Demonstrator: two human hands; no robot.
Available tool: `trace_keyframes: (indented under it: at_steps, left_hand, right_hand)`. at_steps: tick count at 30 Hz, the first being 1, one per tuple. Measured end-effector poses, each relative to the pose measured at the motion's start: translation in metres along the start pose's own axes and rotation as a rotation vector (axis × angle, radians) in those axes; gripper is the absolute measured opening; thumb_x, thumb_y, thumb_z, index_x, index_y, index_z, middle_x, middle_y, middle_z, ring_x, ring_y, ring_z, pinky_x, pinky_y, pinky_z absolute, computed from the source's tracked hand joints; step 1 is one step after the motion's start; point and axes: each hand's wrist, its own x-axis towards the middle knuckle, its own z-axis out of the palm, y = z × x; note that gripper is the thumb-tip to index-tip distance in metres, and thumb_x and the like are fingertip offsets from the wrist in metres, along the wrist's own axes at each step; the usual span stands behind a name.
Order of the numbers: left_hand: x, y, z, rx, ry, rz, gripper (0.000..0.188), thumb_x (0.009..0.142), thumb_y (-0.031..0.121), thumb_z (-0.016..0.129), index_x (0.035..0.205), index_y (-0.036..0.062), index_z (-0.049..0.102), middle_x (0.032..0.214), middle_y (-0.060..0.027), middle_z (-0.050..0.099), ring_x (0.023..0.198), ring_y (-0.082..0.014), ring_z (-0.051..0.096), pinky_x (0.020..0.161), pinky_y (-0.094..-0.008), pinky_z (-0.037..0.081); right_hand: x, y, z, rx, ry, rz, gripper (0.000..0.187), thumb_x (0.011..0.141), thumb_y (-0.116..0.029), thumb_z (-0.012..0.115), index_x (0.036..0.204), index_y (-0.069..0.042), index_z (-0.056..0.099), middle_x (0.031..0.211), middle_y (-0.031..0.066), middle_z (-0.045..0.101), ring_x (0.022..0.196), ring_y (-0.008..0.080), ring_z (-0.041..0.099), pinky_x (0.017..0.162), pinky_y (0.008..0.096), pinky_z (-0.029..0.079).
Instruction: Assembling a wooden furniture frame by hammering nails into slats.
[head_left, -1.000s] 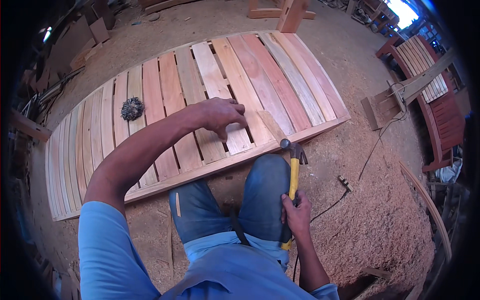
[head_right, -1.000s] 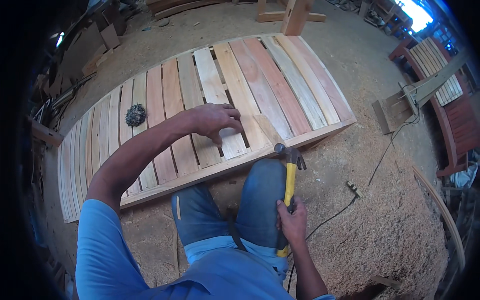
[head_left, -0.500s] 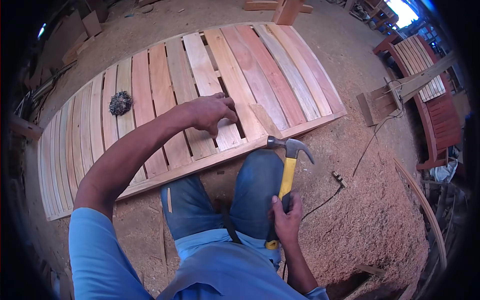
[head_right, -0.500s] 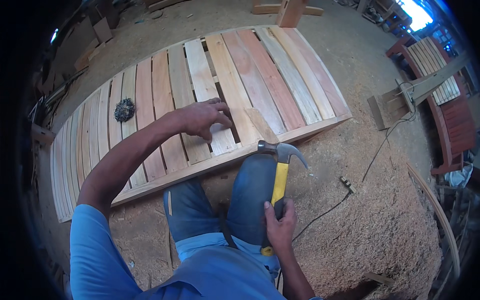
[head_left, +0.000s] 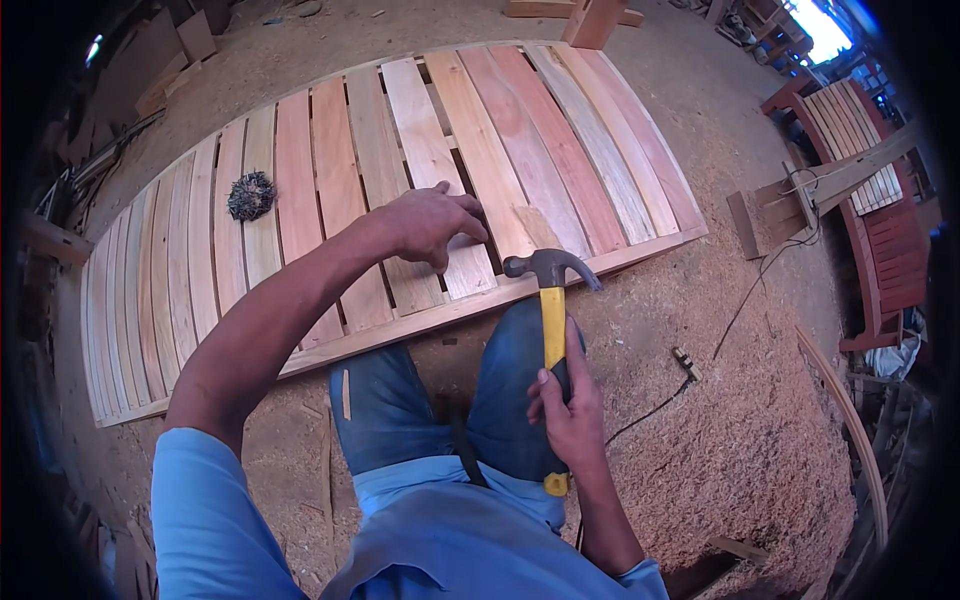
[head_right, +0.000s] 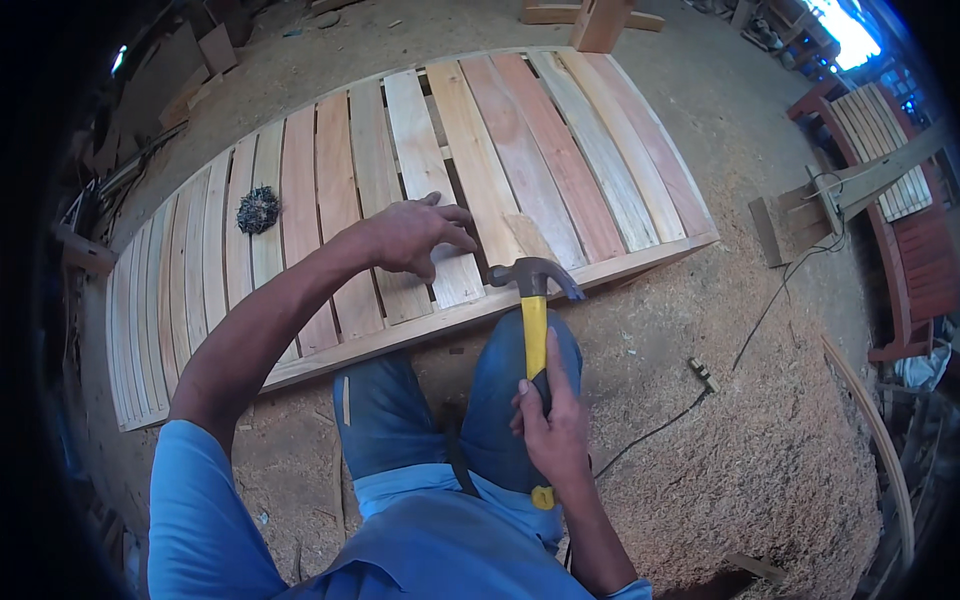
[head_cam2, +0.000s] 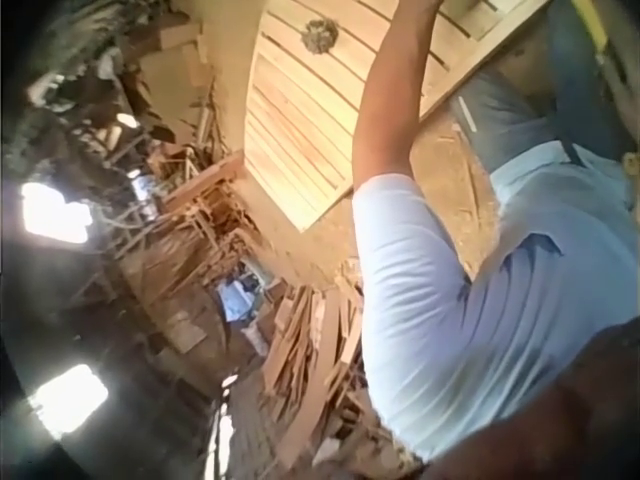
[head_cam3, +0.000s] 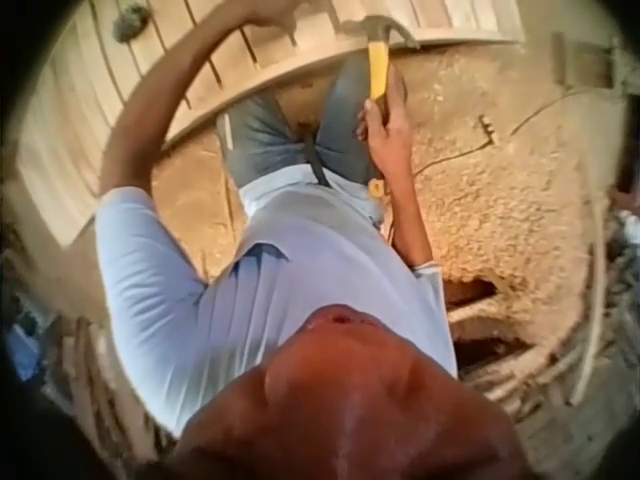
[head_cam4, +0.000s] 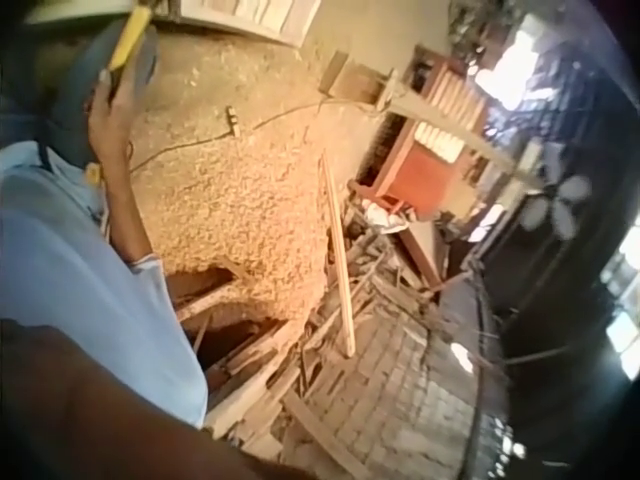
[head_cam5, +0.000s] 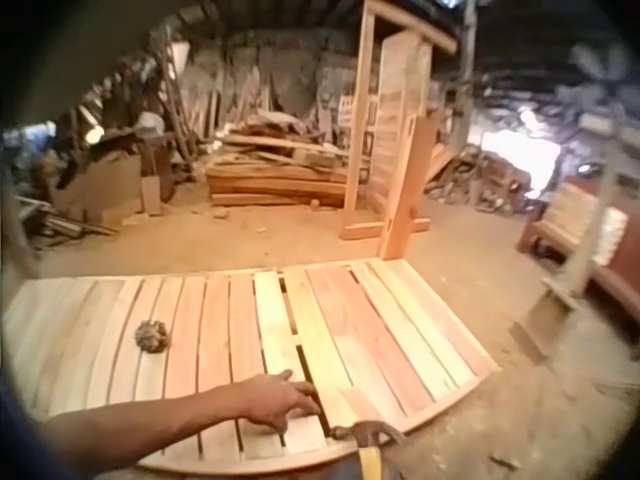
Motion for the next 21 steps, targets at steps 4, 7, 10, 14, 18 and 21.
trace_keyframes:
  at_steps: [4,7,10,14,18,21]
  left_hand:
    - [-0.005,-0.003,0.001,0.012,0.017,-0.033,0.082,0.072,0.023,0.096,0.150,0.0329,0.074,0.170,0.0033,0.056,0.156,-0.0493,0.049,0.128,-0.0573,0.049]
    - [-0.008,-0.003,0.000,0.008,0.027,-0.059,0.081,0.072,0.025,0.095,0.150,0.0334,0.075,0.168,0.0038,0.058,0.154,-0.0479,0.052,0.129,-0.0569,0.047]
    - [-0.005,0.001,-0.004,0.032,0.022,-0.067,0.081,0.072,0.026,0.096,0.149,0.0351,0.075,0.168,0.0065,0.058,0.154,-0.0494,0.050,0.124,-0.0557,0.053]
    - [-0.004,-0.002,-0.003,0.066,0.005,-0.068,0.081,0.071,0.028,0.096,0.148,0.0395,0.073,0.170,0.0071,0.056,0.160,-0.0508,0.045,0.117,-0.0587,0.058]
    - [0.002,-0.006,-0.008,0.059,0.032,-0.034,0.077,0.068,0.027,0.097,0.142,0.0369,0.076,0.168,0.0077,0.057,0.153,-0.0483,0.052,0.117,-0.0560,0.058]
    - [0.005,-0.001,-0.002,0.015,0.019,-0.002,0.077,0.069,0.027,0.097,0.142,0.0362,0.076,0.168,0.0065,0.058,0.153,-0.0467,0.052,0.119,-0.0545,0.057]
  right_hand:
    - [-0.010,-0.042,-0.003,-0.234,0.021,-0.166,0.074,0.117,-0.011,0.057,0.183,-0.011,0.025,0.083,0.0065,0.067,0.062,0.0094,0.060,0.057,0.0277,0.053]
    - [-0.020,-0.068,-0.009,-0.211,0.126,-0.405,0.073,0.116,-0.009,0.057,0.182,-0.003,0.025,0.086,0.0071,0.069,0.064,0.0090,0.061,0.058,0.0275,0.053]
    - [-0.022,-0.062,-0.008,-0.101,0.270,-0.539,0.072,0.112,-0.010,0.066,0.177,-0.002,0.037,0.087,0.0151,0.076,0.068,0.0263,0.075,0.065,0.0382,0.062]
    - [-0.005,-0.029,-0.004,-0.682,-0.017,-0.411,0.069,0.110,-0.008,0.069,0.175,-0.006,0.044,0.104,0.0239,0.078,0.079,0.0426,0.076,0.072,0.0464,0.064]
    - [0.000,-0.028,0.005,-0.439,0.046,-0.358,0.067,0.111,-0.007,0.068,0.174,-0.013,0.048,0.093,0.0231,0.073,0.079,0.0387,0.076,0.071,0.0471,0.059]
    - [-0.005,-0.016,0.004,-0.468,0.102,-0.426,0.066,0.112,-0.008,0.067,0.174,-0.015,0.048,0.091,0.0222,0.073,0.078,0.0385,0.076,0.070,0.0476,0.058]
